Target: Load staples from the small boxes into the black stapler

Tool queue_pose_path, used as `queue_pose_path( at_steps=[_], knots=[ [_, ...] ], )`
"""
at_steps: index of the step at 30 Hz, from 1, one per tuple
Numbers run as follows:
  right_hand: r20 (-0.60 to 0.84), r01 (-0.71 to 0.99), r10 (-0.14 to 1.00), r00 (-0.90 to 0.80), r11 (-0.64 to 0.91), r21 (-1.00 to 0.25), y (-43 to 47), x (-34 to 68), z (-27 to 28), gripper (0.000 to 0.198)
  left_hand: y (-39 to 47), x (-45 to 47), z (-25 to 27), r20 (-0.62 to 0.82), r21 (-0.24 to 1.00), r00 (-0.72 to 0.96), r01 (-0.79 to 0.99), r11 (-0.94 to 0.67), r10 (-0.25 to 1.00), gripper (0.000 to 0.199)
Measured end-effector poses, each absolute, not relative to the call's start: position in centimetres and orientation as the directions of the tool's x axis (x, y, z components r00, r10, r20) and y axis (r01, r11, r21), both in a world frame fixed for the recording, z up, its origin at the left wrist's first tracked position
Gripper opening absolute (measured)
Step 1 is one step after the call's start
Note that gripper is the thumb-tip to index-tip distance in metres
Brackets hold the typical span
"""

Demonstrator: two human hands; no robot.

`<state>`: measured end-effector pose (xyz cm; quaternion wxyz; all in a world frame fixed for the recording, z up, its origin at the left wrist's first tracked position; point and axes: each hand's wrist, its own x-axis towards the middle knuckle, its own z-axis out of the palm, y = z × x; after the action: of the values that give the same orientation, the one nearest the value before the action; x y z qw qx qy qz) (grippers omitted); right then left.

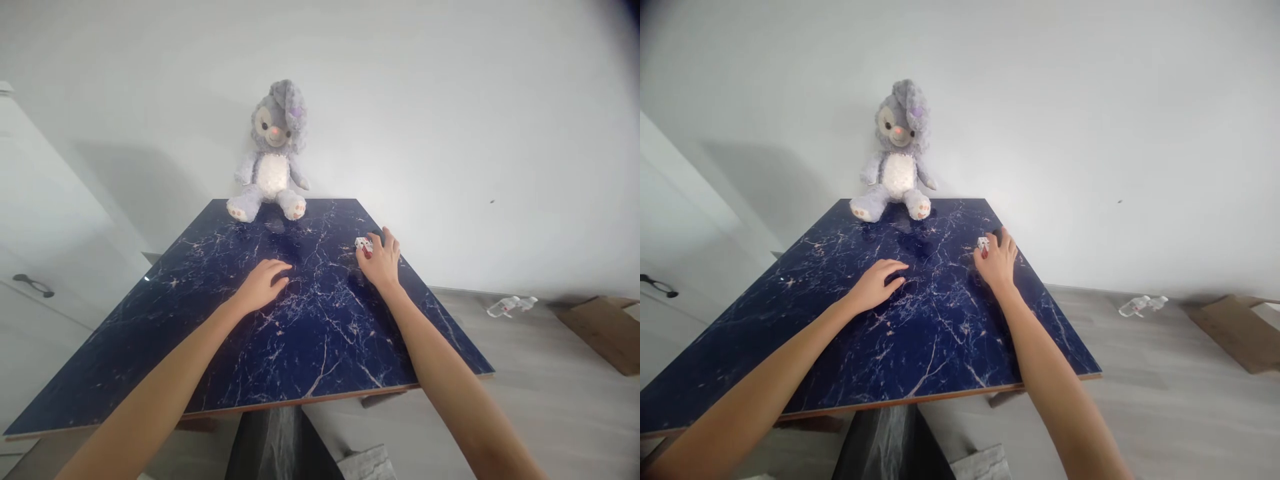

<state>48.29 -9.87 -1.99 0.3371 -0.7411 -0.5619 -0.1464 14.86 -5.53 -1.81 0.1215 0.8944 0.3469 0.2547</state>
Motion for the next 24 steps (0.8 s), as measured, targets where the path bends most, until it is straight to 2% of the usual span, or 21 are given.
queue_pose_path(
  at_steps=[4,7,9,13,20,24],
  knots=[
    [0.593,0.943,0.804,0.031,0.173,-0.284,-11.2,43.9,-0.8,0.053,-5.4,14.8,-2.2,0.358,0.342,0.63,0.598,-0.725,0.689,0.05],
    [0.49,0.861,0.828,-0.273,0.438,-0.26,-12.1,40.5,-1.3,0.06,-5.5,14.9,-2.8,0.27,0.3,0.668,0.625,-0.72,0.693,0.061],
    [0.379,0.786,0.814,-0.441,0.553,-0.275,-12.4,39.0,-2.0,0.061,-5.5,14.9,-3.1,0.183,0.293,0.699,0.633,-0.717,0.692,0.064],
    [0.248,0.749,0.808,-0.535,0.589,-0.303,-12.3,38.5,-3.0,0.06,-5.5,15.0,-3.3,0.08,0.276,0.713,0.656,-0.703,0.697,0.066],
    [0.249,0.73,0.802,-0.542,0.597,-0.332,-11.6,39.2,-3.0,0.061,-5.7,15.0,-2.9,0.066,0.274,0.708,0.665,-0.695,0.703,0.068],
    [0.261,0.725,0.808,-0.529,0.59,-0.355,-11.6,39.1,-3.3,0.07,-5.9,15.1,-2.6,0.049,0.277,0.712,0.664,-0.694,0.701,0.068]
  ],
)
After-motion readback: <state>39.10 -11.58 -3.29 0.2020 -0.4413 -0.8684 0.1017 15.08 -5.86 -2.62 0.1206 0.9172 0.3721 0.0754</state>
